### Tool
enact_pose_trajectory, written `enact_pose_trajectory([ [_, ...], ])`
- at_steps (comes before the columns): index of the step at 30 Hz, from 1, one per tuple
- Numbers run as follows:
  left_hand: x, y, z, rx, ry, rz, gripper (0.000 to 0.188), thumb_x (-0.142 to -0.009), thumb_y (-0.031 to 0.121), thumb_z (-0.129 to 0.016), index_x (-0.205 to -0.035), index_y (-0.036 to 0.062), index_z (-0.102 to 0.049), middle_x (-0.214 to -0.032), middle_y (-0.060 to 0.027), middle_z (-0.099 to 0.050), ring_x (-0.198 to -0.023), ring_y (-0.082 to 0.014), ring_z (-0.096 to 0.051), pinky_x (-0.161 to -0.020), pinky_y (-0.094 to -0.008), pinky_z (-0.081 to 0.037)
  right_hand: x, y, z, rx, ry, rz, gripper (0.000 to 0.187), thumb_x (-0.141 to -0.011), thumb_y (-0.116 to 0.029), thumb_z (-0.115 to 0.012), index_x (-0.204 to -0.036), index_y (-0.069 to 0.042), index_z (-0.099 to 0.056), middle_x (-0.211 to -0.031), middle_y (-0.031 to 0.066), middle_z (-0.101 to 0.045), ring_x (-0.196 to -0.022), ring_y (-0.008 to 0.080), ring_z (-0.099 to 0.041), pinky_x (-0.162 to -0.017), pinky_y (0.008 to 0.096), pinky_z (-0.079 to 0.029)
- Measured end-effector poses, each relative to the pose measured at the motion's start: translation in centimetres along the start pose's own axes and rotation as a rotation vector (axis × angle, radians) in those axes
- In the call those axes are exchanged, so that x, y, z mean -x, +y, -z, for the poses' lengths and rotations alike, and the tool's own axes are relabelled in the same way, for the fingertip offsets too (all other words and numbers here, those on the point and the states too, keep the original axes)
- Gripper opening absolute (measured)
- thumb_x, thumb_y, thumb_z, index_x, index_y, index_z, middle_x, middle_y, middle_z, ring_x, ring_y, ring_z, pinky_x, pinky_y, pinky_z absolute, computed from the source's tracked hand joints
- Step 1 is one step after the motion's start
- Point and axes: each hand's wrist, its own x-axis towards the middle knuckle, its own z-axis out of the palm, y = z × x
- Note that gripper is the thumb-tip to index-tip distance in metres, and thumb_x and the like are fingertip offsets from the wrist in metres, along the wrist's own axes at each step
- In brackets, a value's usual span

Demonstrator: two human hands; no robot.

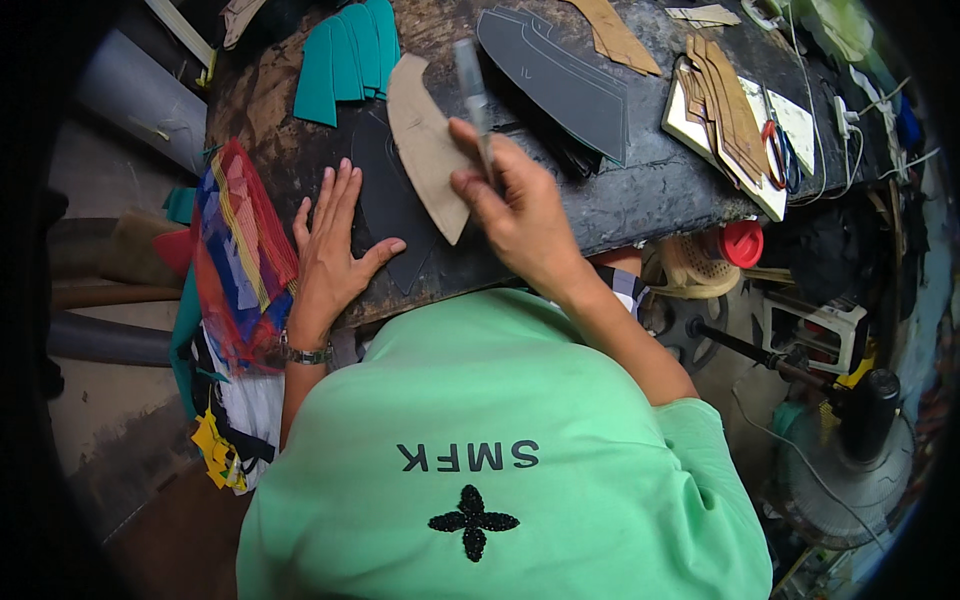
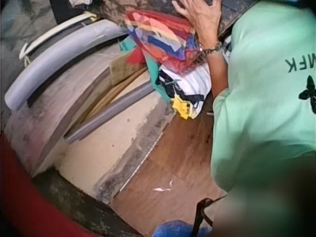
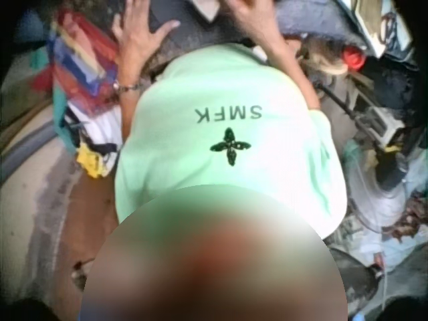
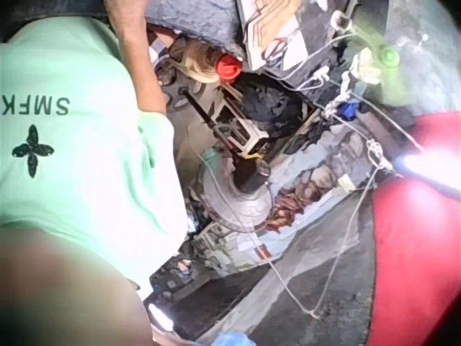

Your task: The person repeatedly places a cardboard pattern on a stack of dark material, marks it with a pen, then removes and sets it aside. They continue this cycle across multiple pieces, occasionally repositioning the stack and handling additional pattern pieces.

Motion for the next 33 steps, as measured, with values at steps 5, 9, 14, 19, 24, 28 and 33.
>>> enact_pose_trajectory([
  [5, 0.4, -0.5, -0.2, 0.017, -0.018, 0.001, 0.068, -0.095, 0.041, -0.054, -0.15, 0.0063, -0.033, -0.157, -0.0131, -0.031, -0.147, -0.0266, -0.025, -0.117, -0.0504, -0.011, 0.8, 1.7, -2.7, 0.307, -0.159, 0.241, 0.052, -0.086, 0.003, -0.063, -0.136, 0.0, -0.052, -0.097, 0.0139, -0.058, -0.086, 0.0217, -0.061, -0.08, 0.0307, -0.049],
  [9, 0.0, -1.2, 0.3, 0.096, -0.029, -0.008, 0.064, -0.093, 0.026, -0.054, -0.151, 0.0079, -0.032, -0.156, -0.0114, -0.033, -0.145, -0.024, -0.03, -0.117, -0.0499, -0.011, 1.3, 1.8, -3.9, 0.516, -0.23, 0.245, 0.057, -0.083, 0.002, -0.064, -0.138, -0.001, -0.048, -0.095, 0.0185, -0.054, -0.082, 0.0381, -0.06, -0.073, 0.0418, -0.051],
  [14, 0.0, -0.8, 0.2, 0.118, 0.01, -0.014, 0.076, -0.085, 0.028, -0.062, -0.152, 0.0089, -0.031, -0.157, -0.0113, -0.03, -0.145, -0.0237, -0.03, -0.117, -0.0498, -0.012, 1.3, 1.4, -4.1, 0.691, -0.306, 0.245, 0.049, -0.09, -0.01, -0.06, -0.133, 0.009, -0.046, -0.106, 0.0238, -0.053, -0.077, 0.0415, -0.064, -0.067, 0.0477, -0.054],
  [19, -0.3, -0.8, 0.4, -0.012, -0.042, -0.04, 0.079, -0.084, 0.031, -0.064, -0.152, 0.0086, -0.031, -0.158, -0.012, -0.029, -0.145, -0.0246, -0.028, -0.116, -0.0513, -0.013, 1.2, 0.9, -4.0, 0.692, -0.34, 0.226, 0.048, -0.093, -0.013, -0.058, -0.132, 0.011, -0.045, -0.108, 0.0253, -0.052, -0.078, 0.0429, -0.065, -0.068, 0.0482, -0.055],
  [24, -0.2, -0.6, 0.5, 0.03, -0.037, -0.027, 0.083, -0.082, 0.037, -0.067, -0.152, 0.0102, -0.031, -0.158, -0.0103, -0.03, -0.147, -0.0247, -0.026, -0.117, -0.0485, -0.011, 1.0, 0.7, -3.9, 0.706, -0.366, 0.211, 0.048, -0.093, -0.014, -0.058, -0.132, 0.011, -0.045, -0.108, 0.0254, -0.052, -0.079, 0.0432, -0.064, -0.068, 0.0477, -0.055],
  [28, -0.2, -0.7, 0.5, 0.056, -0.019, -0.034, 0.089, -0.079, 0.042, -0.07, -0.152, 0.009, -0.031, -0.158, -0.0112, -0.029, -0.146, -0.0256, -0.027, -0.117, -0.0497, -0.011, 1.1, 0.7, -3.9, 0.692, -0.356, 0.237, 0.048, -0.093, -0.014, -0.059, -0.131, 0.011, -0.045, -0.106, 0.0246, -0.053, -0.078, 0.0431, -0.064, -0.068, 0.0471, -0.055],
  [33, -0.2, -0.9, 0.4, 0.037, -0.032, -0.033, 0.093, -0.077, 0.044, -0.072, -0.151, 0.0071, -0.031, -0.158, -0.0127, -0.029, -0.147, -0.0268, -0.026, -0.117, -0.0505, -0.012, 1.2, 0.9, -4.0, 0.69, -0.343, 0.261, 0.047, -0.093, -0.015, -0.059, -0.13, 0.011, -0.046, -0.102, 0.0234, -0.053, -0.076, 0.0427, -0.064, -0.066, 0.0468, -0.055],
])
